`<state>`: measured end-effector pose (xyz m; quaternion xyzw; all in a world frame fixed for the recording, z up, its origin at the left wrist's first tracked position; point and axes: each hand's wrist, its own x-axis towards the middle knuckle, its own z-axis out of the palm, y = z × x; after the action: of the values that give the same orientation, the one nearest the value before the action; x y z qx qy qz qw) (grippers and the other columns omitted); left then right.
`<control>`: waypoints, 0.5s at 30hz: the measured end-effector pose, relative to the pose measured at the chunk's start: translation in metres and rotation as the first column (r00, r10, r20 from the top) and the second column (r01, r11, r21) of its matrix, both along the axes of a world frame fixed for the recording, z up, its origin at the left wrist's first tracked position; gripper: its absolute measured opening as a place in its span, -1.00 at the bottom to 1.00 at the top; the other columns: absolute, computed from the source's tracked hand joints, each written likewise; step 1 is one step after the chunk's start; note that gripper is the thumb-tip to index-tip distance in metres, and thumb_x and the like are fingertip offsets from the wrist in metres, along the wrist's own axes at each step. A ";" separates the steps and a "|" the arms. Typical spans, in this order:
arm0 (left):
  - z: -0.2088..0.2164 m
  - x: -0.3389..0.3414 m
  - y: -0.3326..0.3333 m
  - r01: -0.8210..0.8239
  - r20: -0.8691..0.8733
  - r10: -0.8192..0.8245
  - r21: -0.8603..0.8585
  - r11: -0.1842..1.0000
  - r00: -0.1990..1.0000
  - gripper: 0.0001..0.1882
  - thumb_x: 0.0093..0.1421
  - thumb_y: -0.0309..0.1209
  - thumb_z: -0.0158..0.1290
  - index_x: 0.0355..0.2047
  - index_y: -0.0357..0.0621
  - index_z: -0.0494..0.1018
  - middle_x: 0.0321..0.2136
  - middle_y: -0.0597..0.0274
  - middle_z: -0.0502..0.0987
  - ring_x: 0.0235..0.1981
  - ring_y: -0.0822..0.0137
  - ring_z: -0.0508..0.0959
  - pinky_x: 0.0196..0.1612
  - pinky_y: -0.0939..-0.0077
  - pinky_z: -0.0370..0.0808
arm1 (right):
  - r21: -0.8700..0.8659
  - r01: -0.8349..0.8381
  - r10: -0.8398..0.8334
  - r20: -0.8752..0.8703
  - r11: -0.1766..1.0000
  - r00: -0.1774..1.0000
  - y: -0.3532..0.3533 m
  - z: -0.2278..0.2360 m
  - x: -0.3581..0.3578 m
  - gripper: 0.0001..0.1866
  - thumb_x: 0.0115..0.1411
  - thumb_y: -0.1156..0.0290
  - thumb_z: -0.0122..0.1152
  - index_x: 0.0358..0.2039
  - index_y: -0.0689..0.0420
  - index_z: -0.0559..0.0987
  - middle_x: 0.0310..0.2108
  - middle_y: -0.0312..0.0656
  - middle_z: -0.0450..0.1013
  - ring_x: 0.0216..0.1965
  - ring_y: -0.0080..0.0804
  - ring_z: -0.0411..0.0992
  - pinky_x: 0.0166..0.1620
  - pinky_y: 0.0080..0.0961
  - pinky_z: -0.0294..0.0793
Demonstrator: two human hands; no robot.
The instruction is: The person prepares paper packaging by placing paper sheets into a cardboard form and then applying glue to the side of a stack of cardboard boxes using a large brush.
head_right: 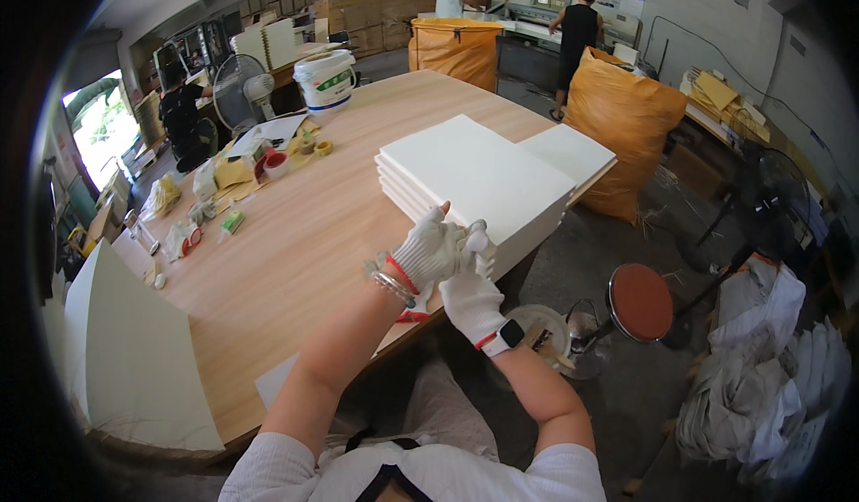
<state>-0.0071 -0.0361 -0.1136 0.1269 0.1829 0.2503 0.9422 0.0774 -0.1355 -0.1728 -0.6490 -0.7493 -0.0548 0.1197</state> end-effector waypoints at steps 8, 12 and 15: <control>-0.063 0.019 0.071 0.156 0.281 -0.190 0.140 0.978 0.941 -0.36 0.26 0.16 -0.10 -0.12 -0.27 0.18 -0.06 -0.06 0.36 -0.09 0.16 0.50 -0.20 0.32 0.58 | 0.352 0.030 0.030 -0.162 0.936 0.986 -0.005 -0.001 -0.006 -0.75 0.16 0.29 0.15 -0.38 0.25 0.42 0.10 0.38 0.19 -0.40 -0.02 0.53 -0.47 -0.16 0.54; 0.020 0.052 0.045 -0.230 -0.177 0.242 0.088 0.969 0.954 -0.54 0.31 -0.06 -0.09 -0.14 -0.27 0.18 0.05 -0.17 0.22 0.11 -0.04 0.34 0.10 0.03 0.46 | 0.248 0.054 -0.023 -0.127 0.967 0.992 -0.011 0.011 0.000 -0.67 0.18 0.23 0.15 -0.40 0.28 0.35 0.13 0.53 0.08 -0.37 -0.04 0.55 -0.47 -0.23 0.57; 0.021 0.060 0.058 -0.409 -0.234 0.430 0.131 0.903 0.872 -0.78 0.31 -0.37 -0.17 -0.15 -0.28 0.20 -0.05 -0.15 0.29 -0.01 -0.05 0.42 0.09 0.03 0.49 | 0.037 0.131 -0.122 -0.190 0.991 0.974 -0.012 0.028 -0.011 -0.66 0.19 0.23 0.15 -0.29 0.28 0.37 0.13 0.44 0.16 -0.22 0.16 0.52 -0.32 -0.19 0.59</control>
<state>0.0529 0.0214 -0.0924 0.1520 0.3170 0.4369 0.8279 0.0669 -0.1475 -0.1444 -0.6946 -0.6902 -0.0196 0.2021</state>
